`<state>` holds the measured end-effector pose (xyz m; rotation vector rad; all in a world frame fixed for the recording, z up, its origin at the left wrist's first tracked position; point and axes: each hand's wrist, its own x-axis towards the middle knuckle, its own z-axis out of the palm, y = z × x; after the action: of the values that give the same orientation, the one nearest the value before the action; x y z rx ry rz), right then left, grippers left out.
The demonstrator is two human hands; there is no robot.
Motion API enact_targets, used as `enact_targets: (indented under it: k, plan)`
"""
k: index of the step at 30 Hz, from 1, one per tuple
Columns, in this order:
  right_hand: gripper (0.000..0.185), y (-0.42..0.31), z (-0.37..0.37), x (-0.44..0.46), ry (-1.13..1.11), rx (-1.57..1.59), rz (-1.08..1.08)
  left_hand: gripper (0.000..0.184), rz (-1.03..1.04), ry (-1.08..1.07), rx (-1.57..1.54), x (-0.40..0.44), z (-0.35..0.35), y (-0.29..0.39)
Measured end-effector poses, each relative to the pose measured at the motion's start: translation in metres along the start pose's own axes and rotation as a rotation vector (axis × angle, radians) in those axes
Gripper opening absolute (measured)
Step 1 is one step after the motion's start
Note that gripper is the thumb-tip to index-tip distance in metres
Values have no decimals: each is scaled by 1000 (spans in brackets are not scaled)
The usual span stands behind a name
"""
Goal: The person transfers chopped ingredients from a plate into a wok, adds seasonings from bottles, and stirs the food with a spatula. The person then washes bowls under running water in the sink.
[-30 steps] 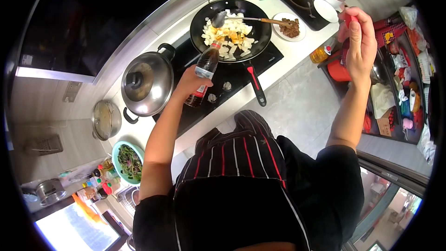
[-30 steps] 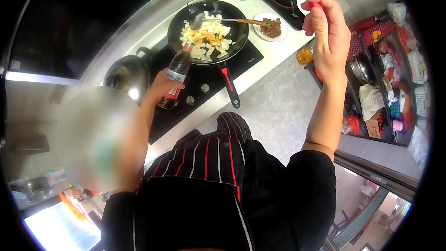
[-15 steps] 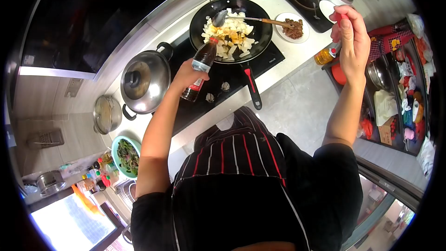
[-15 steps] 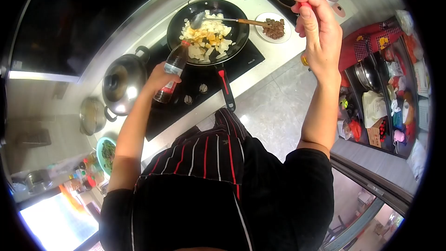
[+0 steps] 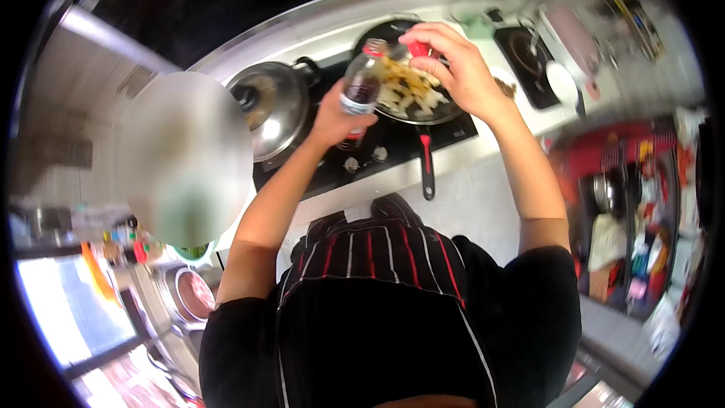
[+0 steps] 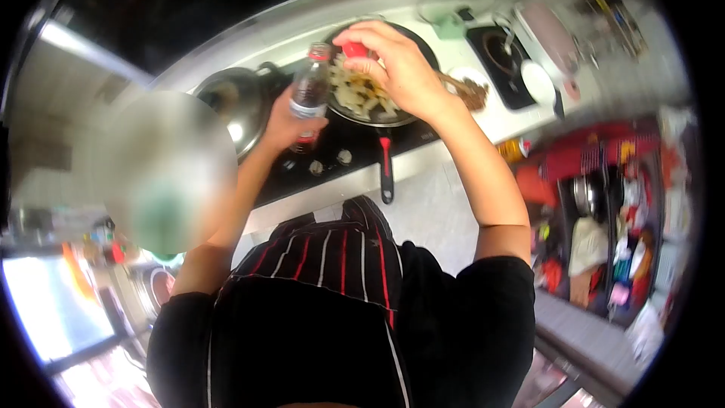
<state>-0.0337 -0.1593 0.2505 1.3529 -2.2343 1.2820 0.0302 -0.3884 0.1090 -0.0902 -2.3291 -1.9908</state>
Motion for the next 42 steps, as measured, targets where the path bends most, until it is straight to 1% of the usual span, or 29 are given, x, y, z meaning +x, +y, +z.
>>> enact_targets:
  k: [2, 4, 5, 6, 8, 10, 11, 12, 14, 15, 16, 18, 19, 21, 24, 26, 27, 28, 29, 30, 31, 32, 33, 34, 38, 39, 40, 41, 42]
  plan:
    - [28, -2, 24, 29, -83, -2, -95, 63, 94, 25, -61, -13, -6, 17]
    - [29, -19, 45, 53, -212, 21, -114, 66, 50, 45, -96, -38, -24, 33]
    - [28, -40, 53, 65, -299, 35, -61, 67, 42, 64, -103, -52, -33, 40]
    - [27, -55, 64, 75, -338, 30, -80, 67, 54, 92, -93, -68, -48, 45]
    - [25, -95, 76, 97, -523, 47, -200, 64, 149, 137, -33, -98, -75, 46]
    - [21, -133, 101, 123, -759, 68, -364, 63, 196, 37, 60, -131, -118, 39]
    - [21, -148, 118, 131, -859, 140, -391, 64, 19, -88, -152, -158, -139, 54]
    - [20, -164, 137, 137, -955, 204, -405, 68, 40, -160, -231, -178, -159, 49]
    - [21, -198, 180, 145, -995, 275, -497, 71, 20, -243, -301, -218, -193, 41]
    - [22, -234, 197, 152, -1011, 133, -558, 70, 53, -250, -303, -241, -212, 47]
    - [17, -250, 219, 152, -958, 29, -624, 70, 78, -191, -286, -260, -224, 45]
    - [13, -281, 278, 162, -851, 45, -880, 67, 124, 57, -103, -303, -258, 50]
    - [13, -299, 308, 160, -815, -31, -693, 65, -11, 194, -80, -329, -275, 60]
    - [13, -329, 369, 155, -728, -183, -315, 60, -105, 526, 248, -372, -311, 64]
    - [24, -346, 476, 161, -872, -34, -205, 61, -29, 901, 667, -426, -373, 14]
    - [32, -365, 526, 151, -943, 139, -196, 61, 40, 951, 744, -467, -421, -17]
    - [43, -389, 533, 155, -1121, 112, -72, 62, 65, 1041, 626, -489, -443, -34]
    - [46, -391, 544, 153, -1147, 196, -49, 68, -63, 1176, 341, -508, -458, -52]
    - [45, -392, 550, 151, -1131, 250, -25, 76, -127, 1247, 203, -530, -483, -88]
    - [44, -391, 555, 149, -1109, 299, 3, 79, -132, 1353, 283, -551, -506, -102]
    - [42, -382, 559, 145, -1089, 340, 80, 73, -116, 1421, 126, -575, -530, -147]
    - [40, -367, 562, 139, -1067, 381, 156, 63, -219, 1492, 295, -590, -546, -145]
    - [39, -355, 562, 135, -1040, 422, 228, 54, -278, 1334, -138, -606, -567, -148]
    - [37, -345, 558, 134, -1044, 399, 292, 48, -183, 1408, -234, -611, -577, -160]
    - [30, -325, 529, 127, -966, 331, 522, 56, -162, 1559, -30, -614, -606, -206]
    - [29, -317, 519, 125, -955, 330, 537, 63, -210, 1512, -85, -619, -613, -235]
    - [28, -315, 509, 123, -911, 298, 568, 67, -167, 1555, 16, -608, -611, -225]
    - [27, -312, 499, 120, -869, 315, 569, 74, -371, 1517, 140, -614, -616, -242]
    - [26, -308, 487, 116, -812, 322, 578, 79, -368, 1503, 64, -614, -616, -258]
